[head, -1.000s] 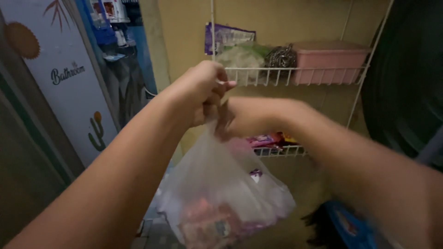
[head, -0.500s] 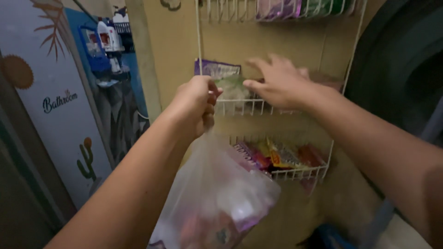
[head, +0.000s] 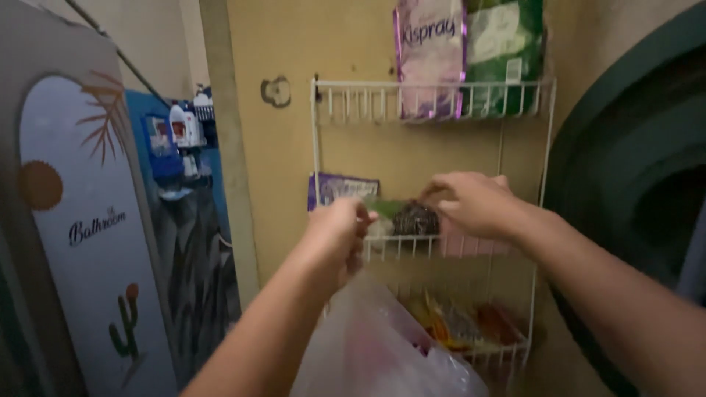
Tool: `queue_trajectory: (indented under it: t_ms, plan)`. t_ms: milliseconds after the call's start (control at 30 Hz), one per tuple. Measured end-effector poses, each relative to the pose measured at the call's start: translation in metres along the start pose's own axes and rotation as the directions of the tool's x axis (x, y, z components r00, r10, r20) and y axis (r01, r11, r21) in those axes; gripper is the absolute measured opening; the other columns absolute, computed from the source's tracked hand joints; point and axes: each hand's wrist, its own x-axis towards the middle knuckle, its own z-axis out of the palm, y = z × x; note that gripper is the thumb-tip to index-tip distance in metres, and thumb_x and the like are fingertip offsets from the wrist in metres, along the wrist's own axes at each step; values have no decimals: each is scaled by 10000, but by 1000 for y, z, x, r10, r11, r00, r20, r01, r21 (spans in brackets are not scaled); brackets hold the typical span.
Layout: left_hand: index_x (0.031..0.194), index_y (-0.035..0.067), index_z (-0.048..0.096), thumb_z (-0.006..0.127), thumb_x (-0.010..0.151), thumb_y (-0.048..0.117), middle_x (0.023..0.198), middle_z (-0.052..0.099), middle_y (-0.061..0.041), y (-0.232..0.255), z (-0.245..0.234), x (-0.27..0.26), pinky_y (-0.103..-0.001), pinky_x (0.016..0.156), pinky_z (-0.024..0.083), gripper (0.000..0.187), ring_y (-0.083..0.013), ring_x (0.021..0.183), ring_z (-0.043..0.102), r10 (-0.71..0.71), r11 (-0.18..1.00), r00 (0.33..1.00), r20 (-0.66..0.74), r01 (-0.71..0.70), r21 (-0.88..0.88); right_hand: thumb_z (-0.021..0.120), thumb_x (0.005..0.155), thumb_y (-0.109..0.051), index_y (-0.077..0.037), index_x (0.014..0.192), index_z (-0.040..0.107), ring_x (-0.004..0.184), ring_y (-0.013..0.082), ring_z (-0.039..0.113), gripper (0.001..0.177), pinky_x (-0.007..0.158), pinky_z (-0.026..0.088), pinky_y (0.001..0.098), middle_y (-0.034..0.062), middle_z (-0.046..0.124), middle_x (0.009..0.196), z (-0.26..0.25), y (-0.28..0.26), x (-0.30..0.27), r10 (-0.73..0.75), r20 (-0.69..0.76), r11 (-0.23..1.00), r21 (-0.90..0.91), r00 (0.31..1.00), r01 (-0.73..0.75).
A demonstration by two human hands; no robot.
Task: The person organizes various detergent and snack sachets into a wire shelf.
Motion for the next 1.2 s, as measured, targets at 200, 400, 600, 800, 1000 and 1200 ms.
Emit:
queue_trajectory:
  t_ms: [200, 400, 600, 800, 1000, 1200]
  plan:
    - [1000, 36, 674, 516, 879, 140, 558, 388, 41, 3, 7, 30, -289, 402, 218, 225, -102, 430, 270, 5, 997, 999, 46, -2, -75, 525, 784, 72, -101, 1183, 741, 1102, 262, 738, 485, 970, 566, 375, 109, 769, 1171, -7, 28, 15, -142, 44, 964, 235, 989, 128]
    - [1000, 16, 694, 546, 854, 108, 559, 363, 36, 6, 14, 38, -301, 412, 209, 227, -103, 440, 264, 12, 1000, 1000, 11, -12, -19, 584, 787, 47, -43, 1122, 701, 1055, 275, 742, 367, 929, 575, 368, 147, 771, 1087, 10, 45, 22, -101, -34, 959, 262, 994, 107]
    - [942, 42, 669, 532, 878, 157, 578, 414, 33, 2, 15, 37, -293, 413, 203, 190, -98, 435, 280, 2, 1000, 998, 59, -2, 0, 540, 901, -92, -31, 1078, 698, 937, 255, 758, 245, 850, 589, 357, 151, 779, 1000, 0, 28, 18, 74, 61, 974, 212, 995, -85]
    - [804, 94, 620, 558, 881, 186, 550, 382, 47, -13, 13, 21, -278, 375, 175, 135, -83, 401, 249, -247, 944, 955, 162, 200, 260, 561, 920, -153, -4, 1099, 759, 923, 253, 773, 305, 792, 600, 367, 192, 803, 1044, 22, 9, 4, -37, 617, 937, 295, 786, -187]
    - [709, 131, 547, 563, 900, 186, 540, 438, 64, -45, -2, 29, -241, 364, 202, 199, -57, 398, 274, -325, 924, 932, 162, 276, 264, 609, 877, -78, -148, 1325, 641, 1109, 184, 713, 455, 949, 550, 332, 41, 727, 1210, 82, 6, 4, -177, 560, 948, 319, 809, -13]
    - [646, 161, 520, 529, 877, 191, 531, 430, 65, -59, -5, 32, -244, 358, 189, 233, -52, 394, 238, -345, 928, 918, 195, 303, 216, 593, 808, -17, -91, 1194, 761, 992, 237, 746, 428, 873, 569, 370, 134, 796, 1100, 111, -5, -10, -148, 604, 983, 177, 783, 49]
